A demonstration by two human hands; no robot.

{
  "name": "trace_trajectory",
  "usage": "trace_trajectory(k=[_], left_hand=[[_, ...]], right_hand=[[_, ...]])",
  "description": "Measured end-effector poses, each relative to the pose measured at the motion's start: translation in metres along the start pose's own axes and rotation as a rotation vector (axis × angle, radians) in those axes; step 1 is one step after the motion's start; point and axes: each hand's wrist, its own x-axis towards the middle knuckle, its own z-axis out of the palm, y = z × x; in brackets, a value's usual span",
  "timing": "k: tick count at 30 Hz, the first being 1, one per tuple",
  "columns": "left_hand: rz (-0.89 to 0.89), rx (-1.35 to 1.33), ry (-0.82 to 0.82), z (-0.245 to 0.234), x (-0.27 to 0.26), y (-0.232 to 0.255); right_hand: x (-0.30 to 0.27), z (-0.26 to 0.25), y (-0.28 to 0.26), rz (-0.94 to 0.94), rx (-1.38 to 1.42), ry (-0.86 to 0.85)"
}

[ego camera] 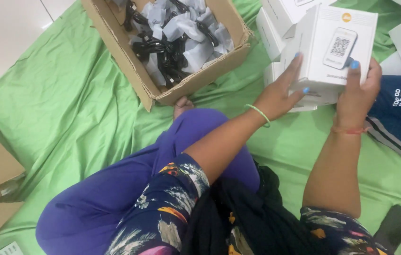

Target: The person places items into small white boxes and organizes the boxes.

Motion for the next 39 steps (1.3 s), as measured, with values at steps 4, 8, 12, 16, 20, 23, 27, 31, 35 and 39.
trace_trajectory(k=[4, 8, 12, 16, 20, 23, 27, 31, 35, 39], left_hand=[[0.01, 0.074, -0.05, -0.011, -0.01, 0.018], [0.091, 0.227, 0.086, -0.033, -0.005, 0.032], [0.122, 0.309, 0.381, -0.061, 0.001, 0.038], [0.171, 0.233, 0.581, -0.121, -0.016, 0.044], [0.199, 0.378, 0.664, -0.223, -0.085, 0.066], [0.146, 0.577, 0.77, -0.289, -0.152, 0.081], [0.012, 0.686, 0.986, -0.362, -0.251, 0.107], [-0.146, 0.695, 1.223, -0.422, -0.371, 0.117], [-0.26, 0.863, 1.428, -0.466, -0.522, 0.104], [-0.541, 1.038, 1.648, -0.465, -0.657, 0.119]], right_hand=[[-0.004, 0.0, -0.034, -0.294, -0.333, 0.02], [-0.004, 0.034, -0.073, -0.406, -0.649, 0.089], [-0.014, 0.099, -0.123, -0.495, -0.589, -0.06], [-0.044, 0.165, -0.172, -0.533, -0.185, -0.413], [-0.084, 0.223, -0.237, -0.687, -0.155, -0.608], [-0.128, 0.279, -0.279, -0.81, -0.076, -0.787], [-0.213, 0.36, -0.339, -0.932, 0.062, -1.094], [-0.325, 0.436, -0.38, -1.026, 0.198, -1.327], [-0.473, 0.5, -0.396, -0.966, 0.288, -1.559], [-0.625, 0.532, -0.348, -0.784, 0.456, -1.701]])
